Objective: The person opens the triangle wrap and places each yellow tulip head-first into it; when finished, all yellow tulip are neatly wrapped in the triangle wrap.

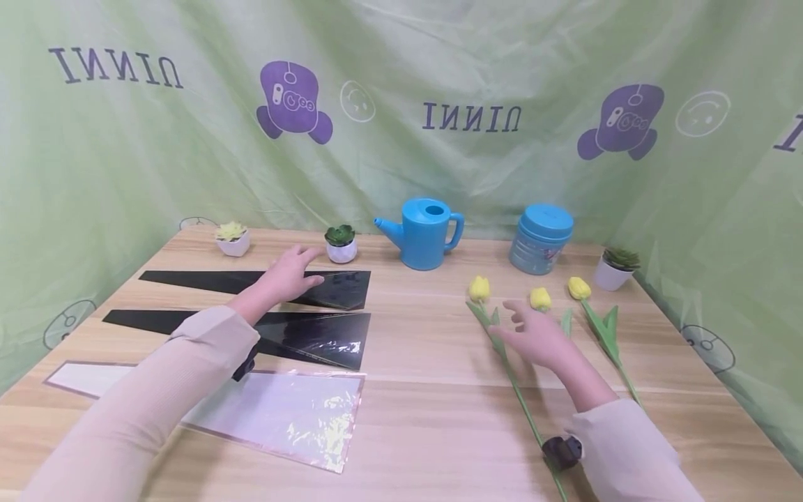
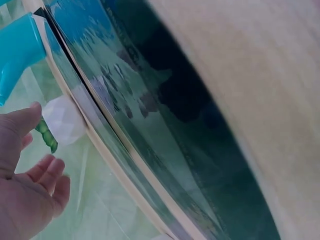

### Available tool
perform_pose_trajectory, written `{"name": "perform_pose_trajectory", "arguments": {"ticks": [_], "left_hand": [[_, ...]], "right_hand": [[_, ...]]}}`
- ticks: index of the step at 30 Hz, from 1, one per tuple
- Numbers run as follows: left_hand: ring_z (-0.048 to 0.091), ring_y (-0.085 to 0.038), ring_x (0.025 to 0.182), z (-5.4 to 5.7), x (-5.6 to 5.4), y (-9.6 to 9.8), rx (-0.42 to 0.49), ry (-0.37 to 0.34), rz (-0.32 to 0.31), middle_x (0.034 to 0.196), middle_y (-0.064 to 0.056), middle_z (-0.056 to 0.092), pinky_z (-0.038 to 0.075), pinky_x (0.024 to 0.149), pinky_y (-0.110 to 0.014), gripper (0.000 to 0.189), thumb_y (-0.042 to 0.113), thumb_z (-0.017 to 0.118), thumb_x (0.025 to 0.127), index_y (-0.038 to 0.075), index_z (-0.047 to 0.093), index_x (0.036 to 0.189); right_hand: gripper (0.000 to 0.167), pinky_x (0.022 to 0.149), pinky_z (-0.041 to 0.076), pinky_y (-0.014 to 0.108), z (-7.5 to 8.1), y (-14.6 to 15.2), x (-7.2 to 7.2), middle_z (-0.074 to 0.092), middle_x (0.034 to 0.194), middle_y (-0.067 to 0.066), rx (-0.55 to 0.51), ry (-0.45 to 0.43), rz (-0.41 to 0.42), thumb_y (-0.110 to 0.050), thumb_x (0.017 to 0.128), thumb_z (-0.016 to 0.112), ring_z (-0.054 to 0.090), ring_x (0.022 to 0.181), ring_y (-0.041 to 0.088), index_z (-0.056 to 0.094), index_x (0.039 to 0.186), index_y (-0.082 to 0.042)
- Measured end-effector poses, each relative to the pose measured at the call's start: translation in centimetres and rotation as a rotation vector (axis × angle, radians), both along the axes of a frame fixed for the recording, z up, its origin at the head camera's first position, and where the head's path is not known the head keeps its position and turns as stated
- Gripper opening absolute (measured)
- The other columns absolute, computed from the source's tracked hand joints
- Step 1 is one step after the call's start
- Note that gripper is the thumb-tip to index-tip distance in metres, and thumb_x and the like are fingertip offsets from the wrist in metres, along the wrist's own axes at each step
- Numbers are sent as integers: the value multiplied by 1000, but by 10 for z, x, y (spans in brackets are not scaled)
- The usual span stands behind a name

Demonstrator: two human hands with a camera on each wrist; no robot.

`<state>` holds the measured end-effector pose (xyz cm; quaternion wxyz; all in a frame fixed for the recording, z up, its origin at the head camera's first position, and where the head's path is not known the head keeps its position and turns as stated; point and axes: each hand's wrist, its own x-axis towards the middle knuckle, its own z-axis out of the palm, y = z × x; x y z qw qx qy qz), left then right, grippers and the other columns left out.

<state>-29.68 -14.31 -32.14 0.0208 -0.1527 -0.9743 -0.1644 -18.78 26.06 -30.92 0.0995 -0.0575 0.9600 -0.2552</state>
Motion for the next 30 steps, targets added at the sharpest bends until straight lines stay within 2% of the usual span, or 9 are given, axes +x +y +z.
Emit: {"name": "perform_pose_trajectory", "arguments": {"ticks": [4,8,11,14,19,24,30], "left_hand": [[43,-43,118,-3,-5,-2,-15,-24,-48,132,-28,40,35,97,-53,58,17,61,89,10,36,141],[39,-43,125,-7,-9,-3,-31,-42,-101,136,-26,41,33,101,-51,59,14,62,88,7,37,140],[36,-42,127,-9,-11,-2,-25,-49,-146,137,-26,41,30,104,-50,59,12,63,86,5,37,139],[43,-40,123,-12,-12,2,-25,-71,-184,133,-27,45,33,102,-49,61,13,64,85,4,37,139],[45,-36,122,-14,-12,13,-29,-121,-228,132,-23,48,34,102,-46,59,13,65,85,3,39,138],[42,-34,126,-16,-11,17,-1,-157,-253,137,-19,45,33,103,-44,59,10,65,85,2,39,137],[50,-33,118,-19,-13,16,4,-180,-267,137,-18,45,36,101,-44,56,7,64,85,1,41,136]], "right_hand": [[72,81,46,50,-6,9,10,48,123,33,-5,-26,1,-45,90,53,50,110,46,32,138,5],[70,77,49,45,-11,15,16,53,117,28,-36,-57,2,-43,89,56,54,105,40,34,137,4],[69,73,50,38,-15,18,18,56,110,21,-103,-97,-8,-39,88,60,56,96,31,35,136,4],[67,70,50,33,-18,21,20,56,103,15,-193,-145,-21,-33,87,63,56,87,22,36,135,4],[65,67,49,30,-25,23,22,54,95,11,-289,-188,-50,-26,85,67,54,78,18,37,134,4],[61,60,44,27,-29,25,23,53,87,8,-271,-154,-56,-23,82,70,51,73,17,43,129,5],[62,55,41,26,-33,22,23,51,77,5,-247,-159,-92,-21,77,74,49,65,17,47,125,5]]}}
